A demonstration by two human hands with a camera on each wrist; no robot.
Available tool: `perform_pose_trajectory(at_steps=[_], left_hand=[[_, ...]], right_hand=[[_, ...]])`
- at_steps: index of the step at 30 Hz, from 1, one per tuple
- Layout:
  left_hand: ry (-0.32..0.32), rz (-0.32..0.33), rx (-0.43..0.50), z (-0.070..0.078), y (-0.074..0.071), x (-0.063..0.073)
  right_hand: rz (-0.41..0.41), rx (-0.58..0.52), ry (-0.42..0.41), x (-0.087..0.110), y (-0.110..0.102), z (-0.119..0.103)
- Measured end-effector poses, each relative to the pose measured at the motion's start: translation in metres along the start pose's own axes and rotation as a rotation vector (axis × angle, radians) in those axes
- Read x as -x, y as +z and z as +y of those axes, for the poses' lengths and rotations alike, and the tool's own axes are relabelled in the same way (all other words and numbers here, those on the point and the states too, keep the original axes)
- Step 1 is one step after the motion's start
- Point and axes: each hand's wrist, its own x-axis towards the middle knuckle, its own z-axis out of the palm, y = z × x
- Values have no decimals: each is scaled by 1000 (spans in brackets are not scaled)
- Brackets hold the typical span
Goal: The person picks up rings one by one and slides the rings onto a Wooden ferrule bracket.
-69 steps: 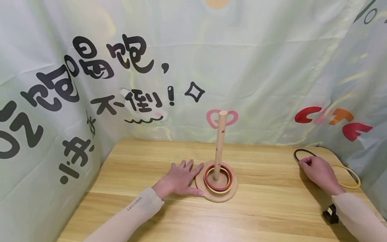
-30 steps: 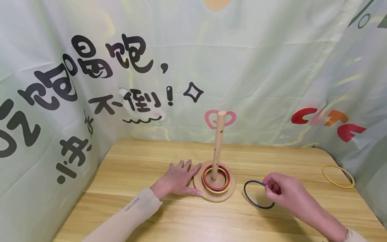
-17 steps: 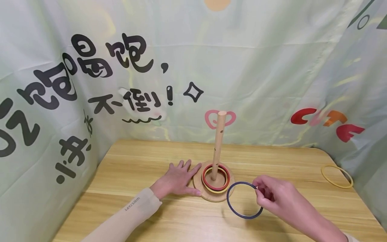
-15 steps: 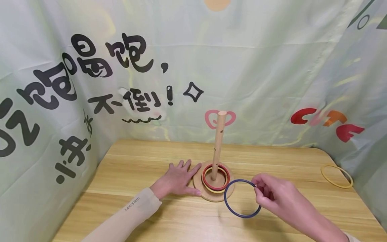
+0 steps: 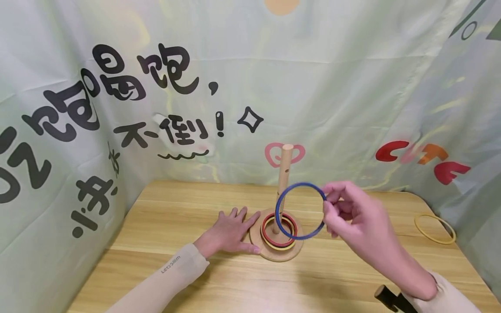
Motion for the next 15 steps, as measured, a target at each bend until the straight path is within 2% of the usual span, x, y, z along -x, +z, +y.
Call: perform_pose_trajectory(at_steps=[4,7,15], left_hand=[[-3,-5,7,0,1,0],[-3,-6,16,0,1,0],[-3,-15,21,1,-1,0]], right_hand=[[75,-33,108,-18,1,-9],[101,-69,179,-31,1,-13],[147,-182,262,-55,4,-10]])
